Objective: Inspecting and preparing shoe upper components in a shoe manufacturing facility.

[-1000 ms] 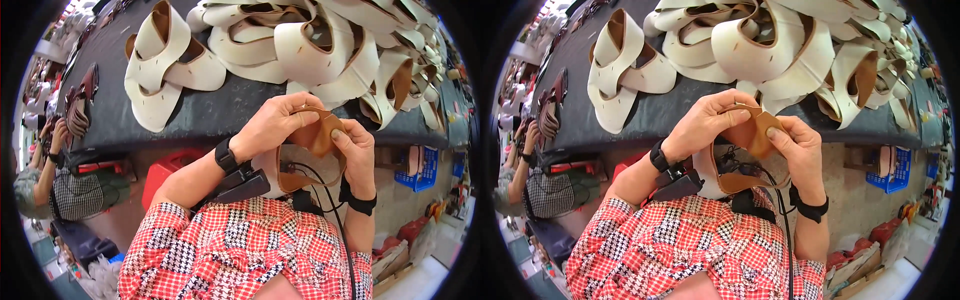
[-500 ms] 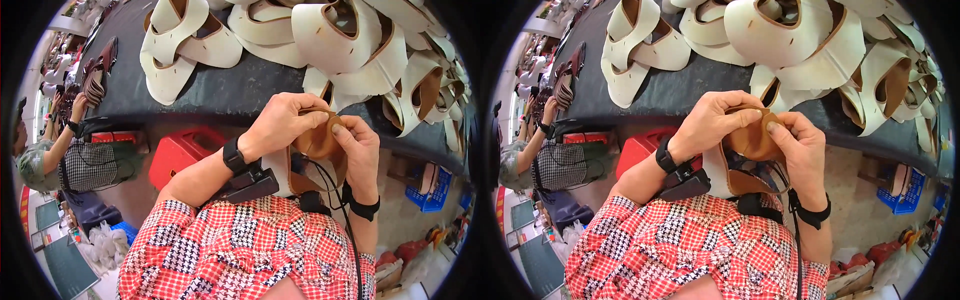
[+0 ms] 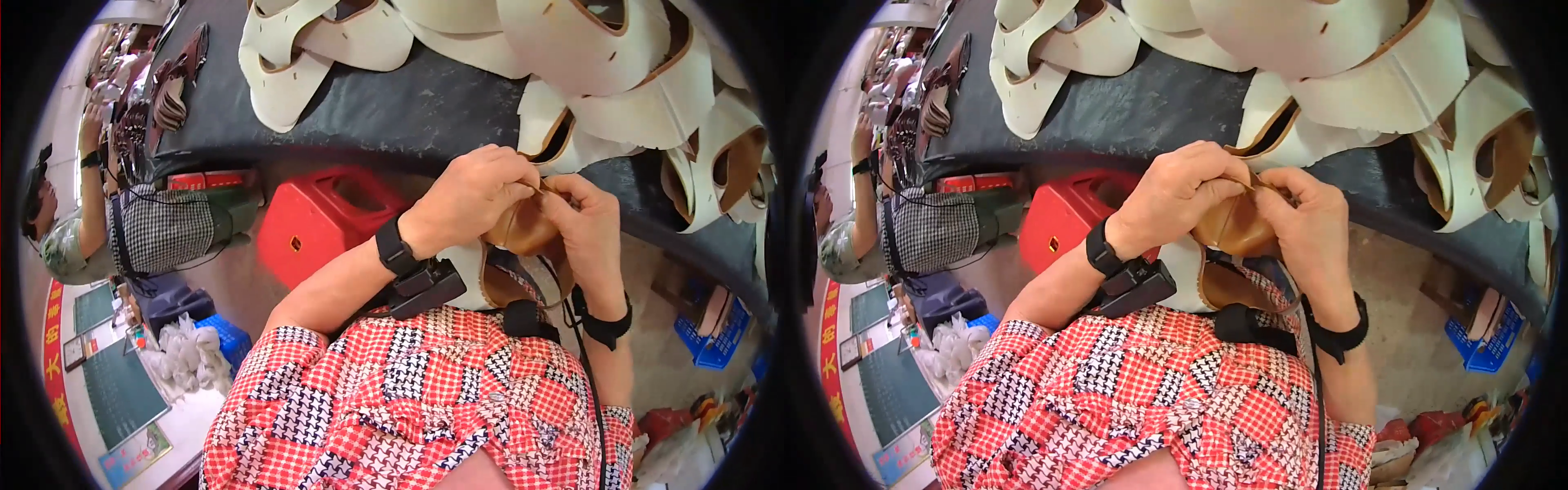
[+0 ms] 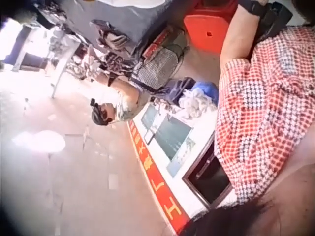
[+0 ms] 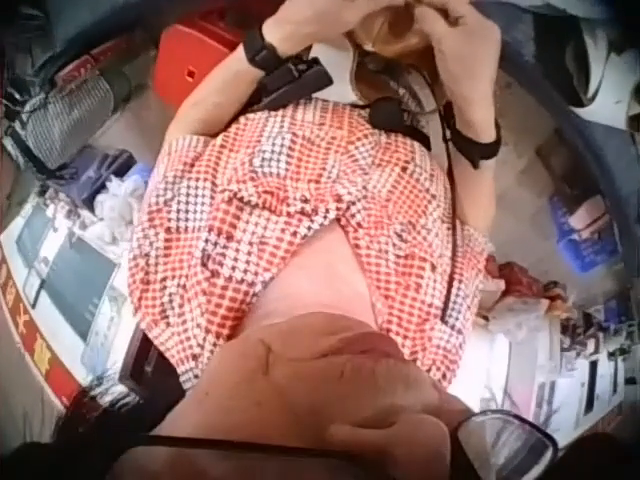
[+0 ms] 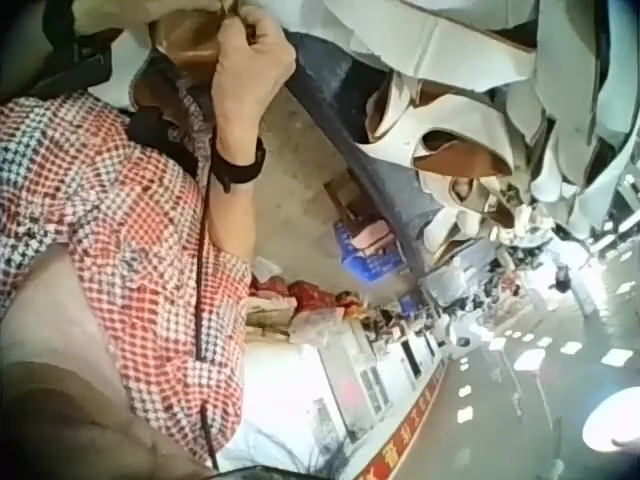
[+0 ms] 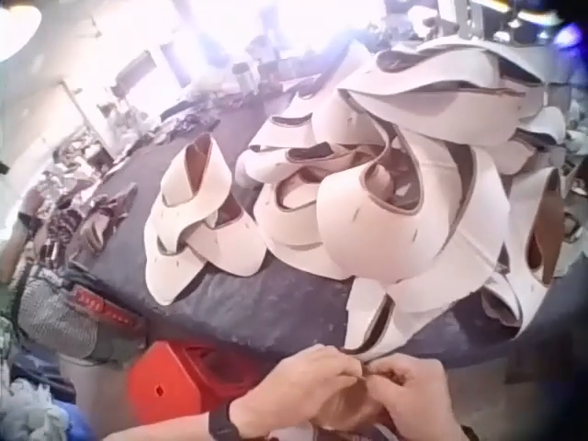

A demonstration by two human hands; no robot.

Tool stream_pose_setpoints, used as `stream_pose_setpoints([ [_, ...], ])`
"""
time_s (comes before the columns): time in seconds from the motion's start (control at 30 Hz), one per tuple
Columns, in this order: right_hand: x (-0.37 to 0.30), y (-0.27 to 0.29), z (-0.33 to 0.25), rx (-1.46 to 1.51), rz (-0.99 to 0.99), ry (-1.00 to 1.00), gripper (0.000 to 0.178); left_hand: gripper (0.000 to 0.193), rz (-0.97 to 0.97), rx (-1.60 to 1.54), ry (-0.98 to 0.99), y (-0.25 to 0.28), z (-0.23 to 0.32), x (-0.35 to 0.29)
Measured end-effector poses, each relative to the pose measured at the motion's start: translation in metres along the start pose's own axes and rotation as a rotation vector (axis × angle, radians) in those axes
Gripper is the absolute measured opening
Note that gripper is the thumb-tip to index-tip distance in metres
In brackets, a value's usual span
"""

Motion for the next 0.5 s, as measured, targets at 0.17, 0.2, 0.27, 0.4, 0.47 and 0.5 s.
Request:
stream_pose_setpoints([
  [0.17, 0.0035, -0.0056, 0.001, 0.147, -0.091, 0.025, 0.014, 0.01, -0.028, 0.021, 0.105, 0.0032, -0.0027, -0.0039],
  [0.2, 0.0037, -0.0059, 0.002, 0.142, -0.114, 0.02, 0.014, 0.01, -0.019, 0.033, 0.108, 0.0034, -0.0029, -0.0047],
  [0.27, 0.004, -0.006, 0.0028, 0.139, -0.133, 0.011, 0.014, 0.01, -0.016, 0.047, 0.114, 0.0037, -0.003, -0.0055],
  [0.4, 0.0046, -0.0053, 0.003, 0.131, -0.132, 0.021, 0.013, 0.01, -0.011, 0.087, 0.085, 0.0039, 0.0009, -0.0041],
  [0.47, 0.0061, -0.0042, 0.0015, 0.13, -0.123, 0.036, 0.013, 0.01, -0.026, 0.09, 0.09, 0.0033, 0.0019, -0.0022],
  [0.5, 0.0072, -0.0038, 0.0004, 0.084, -0.133, 0.035, 0.013, 0.01, -0.029, 0.113, 0.086, 0.0035, 0.003, -0.0018],
])
Point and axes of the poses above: each hand's wrist, its own x-axis towards the middle knuckle, its own y-axis out of the back of the hand, z = x × y, the point moved 7 cm from there along x, towards the middle knuckle, and after that the axes turned 15 degrees about y, right-handed, at the moved point
